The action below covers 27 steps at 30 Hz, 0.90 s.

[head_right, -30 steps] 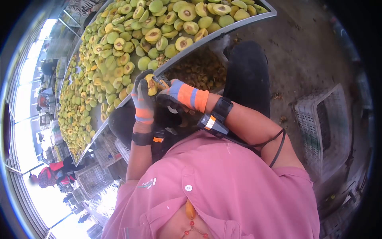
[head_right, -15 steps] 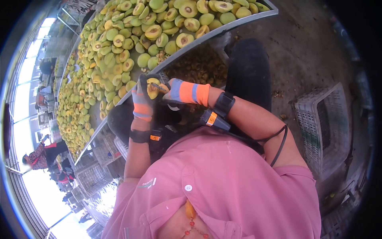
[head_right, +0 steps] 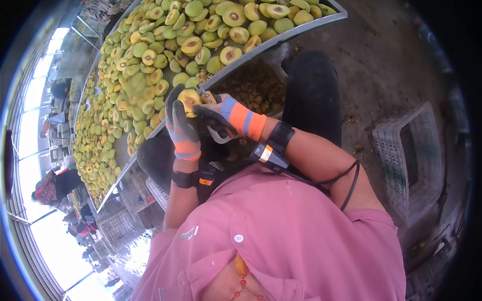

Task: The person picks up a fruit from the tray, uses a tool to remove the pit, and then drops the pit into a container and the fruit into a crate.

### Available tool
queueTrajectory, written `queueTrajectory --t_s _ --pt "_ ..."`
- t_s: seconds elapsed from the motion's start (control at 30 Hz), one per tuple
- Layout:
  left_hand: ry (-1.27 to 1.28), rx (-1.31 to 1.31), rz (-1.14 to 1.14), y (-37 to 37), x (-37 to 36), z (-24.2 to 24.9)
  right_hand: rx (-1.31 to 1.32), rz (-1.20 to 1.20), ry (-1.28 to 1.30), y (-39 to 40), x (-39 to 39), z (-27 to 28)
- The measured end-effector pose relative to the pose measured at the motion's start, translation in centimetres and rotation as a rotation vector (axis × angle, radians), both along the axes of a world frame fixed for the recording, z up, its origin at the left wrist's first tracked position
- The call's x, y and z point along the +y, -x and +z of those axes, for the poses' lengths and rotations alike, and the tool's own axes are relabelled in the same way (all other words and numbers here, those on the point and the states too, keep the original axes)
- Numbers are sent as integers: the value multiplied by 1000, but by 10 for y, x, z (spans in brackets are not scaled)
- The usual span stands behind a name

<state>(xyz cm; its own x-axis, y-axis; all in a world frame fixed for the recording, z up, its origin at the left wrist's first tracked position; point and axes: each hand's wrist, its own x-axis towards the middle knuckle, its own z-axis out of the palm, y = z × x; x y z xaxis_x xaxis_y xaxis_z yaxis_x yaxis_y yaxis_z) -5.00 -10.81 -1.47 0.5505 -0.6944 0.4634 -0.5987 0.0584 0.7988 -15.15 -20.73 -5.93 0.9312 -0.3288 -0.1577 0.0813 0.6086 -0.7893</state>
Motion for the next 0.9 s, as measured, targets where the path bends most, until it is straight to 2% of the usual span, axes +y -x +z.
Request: queueTrajectory --t_s 0.03,0.1,0.13,0.23,0.3,0.33,0.4,0.43,0.5,0.63,0.7,0.77,0.9 --pt "10 141 -17 3 1 5 43 32 28 1 -5 -1" --pt "-91 256 -56 -12 12 10 126 104 88 1 -17 -1" --pt "-156 266 -141 -22 14 14 37 96 229 4 -19 3" --pt "-241 392 -279 -31 19 12 27 179 419 -2 -17 -1" --pt "-286 247 -254 -34 21 3 109 49 558 -3 -13 0" --pt "-320 43 -196 -37 23 -4 152 -20 630 -2 -12 1" --pt "-244 79 -128 -40 21 -15 158 24 586 -2 -8 0" --pt "-135 321 -118 -38 19 -21 162 53 562 -1 -4 1" --pt "9 567 -81 -31 16 -27 218 123 483 0 1 -2" --pt "71 632 -49 -18 7 -24 278 156 411 -7 3 -9" --pt "101 753 -48 -17 6 -28 291 165 382 -8 4 -11" --pt "57 657 -50 -18 4 -32 304 179 375 -8 4 -14" --pt "103 676 36 -3 -2 -27 380 243 361 -6 6 -8"
